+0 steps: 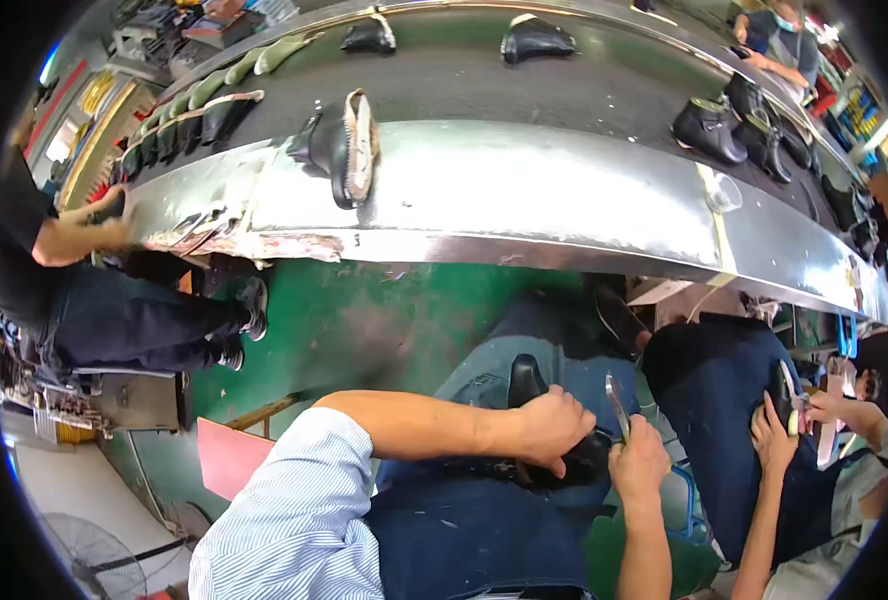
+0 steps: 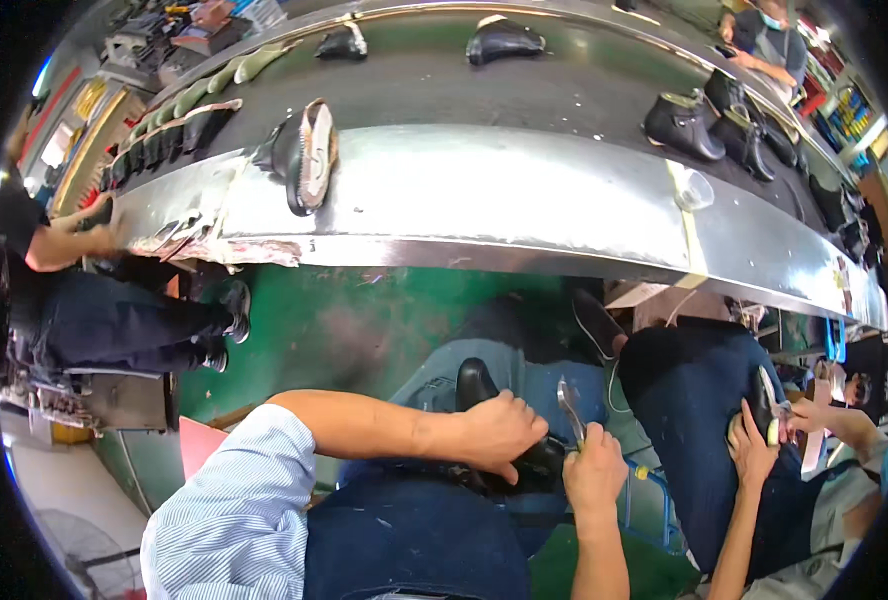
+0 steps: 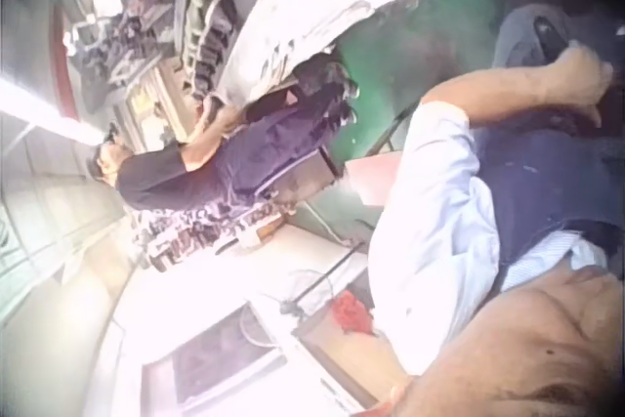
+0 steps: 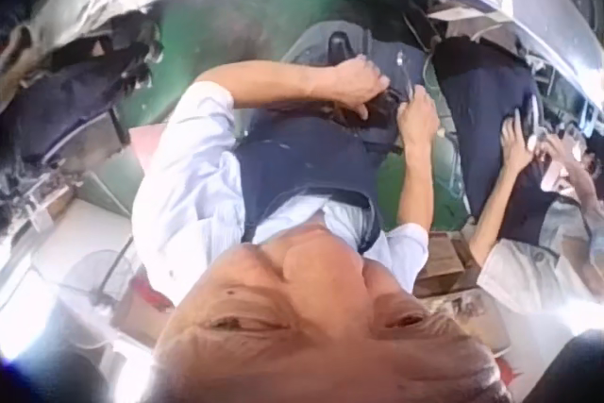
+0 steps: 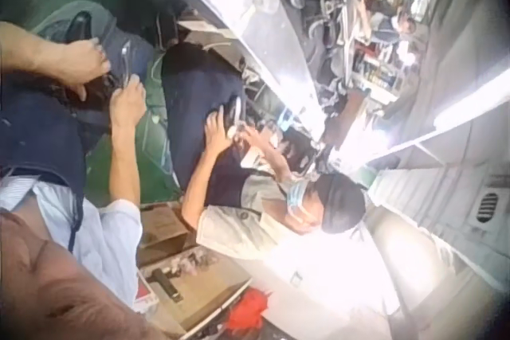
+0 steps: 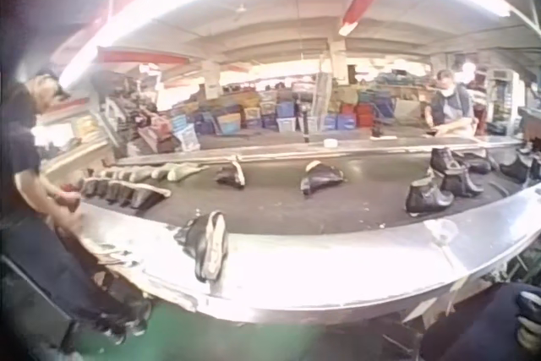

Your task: Picking up shoe uppers from a conveyor belt and using lasting tools to pull and secure the material over a shoe last.

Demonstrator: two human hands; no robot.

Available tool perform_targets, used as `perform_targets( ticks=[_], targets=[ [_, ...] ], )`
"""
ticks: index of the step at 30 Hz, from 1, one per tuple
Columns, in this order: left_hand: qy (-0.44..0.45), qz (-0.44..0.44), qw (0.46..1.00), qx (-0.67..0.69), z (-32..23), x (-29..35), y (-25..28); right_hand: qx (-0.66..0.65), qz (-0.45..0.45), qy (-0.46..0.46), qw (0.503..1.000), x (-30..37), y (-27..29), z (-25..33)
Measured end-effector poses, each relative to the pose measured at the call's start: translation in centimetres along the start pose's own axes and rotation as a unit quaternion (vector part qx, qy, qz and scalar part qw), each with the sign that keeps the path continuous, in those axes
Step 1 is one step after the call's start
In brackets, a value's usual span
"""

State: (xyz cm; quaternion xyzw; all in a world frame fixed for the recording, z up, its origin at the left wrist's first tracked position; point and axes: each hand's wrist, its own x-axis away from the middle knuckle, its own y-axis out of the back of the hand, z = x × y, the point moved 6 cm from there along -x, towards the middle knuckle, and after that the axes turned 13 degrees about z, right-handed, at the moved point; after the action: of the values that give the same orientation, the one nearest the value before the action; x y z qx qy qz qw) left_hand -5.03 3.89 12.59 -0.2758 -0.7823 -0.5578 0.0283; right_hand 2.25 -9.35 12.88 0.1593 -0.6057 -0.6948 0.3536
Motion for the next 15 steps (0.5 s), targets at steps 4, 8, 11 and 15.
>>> perform_targets(
  ticks=[4,8,11,15],
  targets=[
    [0.027,-0.033,0.999,-0.006,0.5,1.3,-0.1,-0.063,0.077,-0.054,0.994,-1.3,-1.7,-0.6],
    [0.056,-0.042,0.997,0.019,1.2,2.7,-0.5,-0.392,0.125,-0.150,0.899,-2.0,-5.1,-3.9],
    [0.074,-0.050,0.996,0.026,1.3,3.3,-0.6,-0.021,-0.069,0.027,0.997,-1.1,-2.3,-1.5],
    [0.079,-0.080,0.991,0.069,2.7,4.9,-1.6,-0.026,-0.054,-0.050,0.997,0.5,-2.3,-10.7]
  ],
)
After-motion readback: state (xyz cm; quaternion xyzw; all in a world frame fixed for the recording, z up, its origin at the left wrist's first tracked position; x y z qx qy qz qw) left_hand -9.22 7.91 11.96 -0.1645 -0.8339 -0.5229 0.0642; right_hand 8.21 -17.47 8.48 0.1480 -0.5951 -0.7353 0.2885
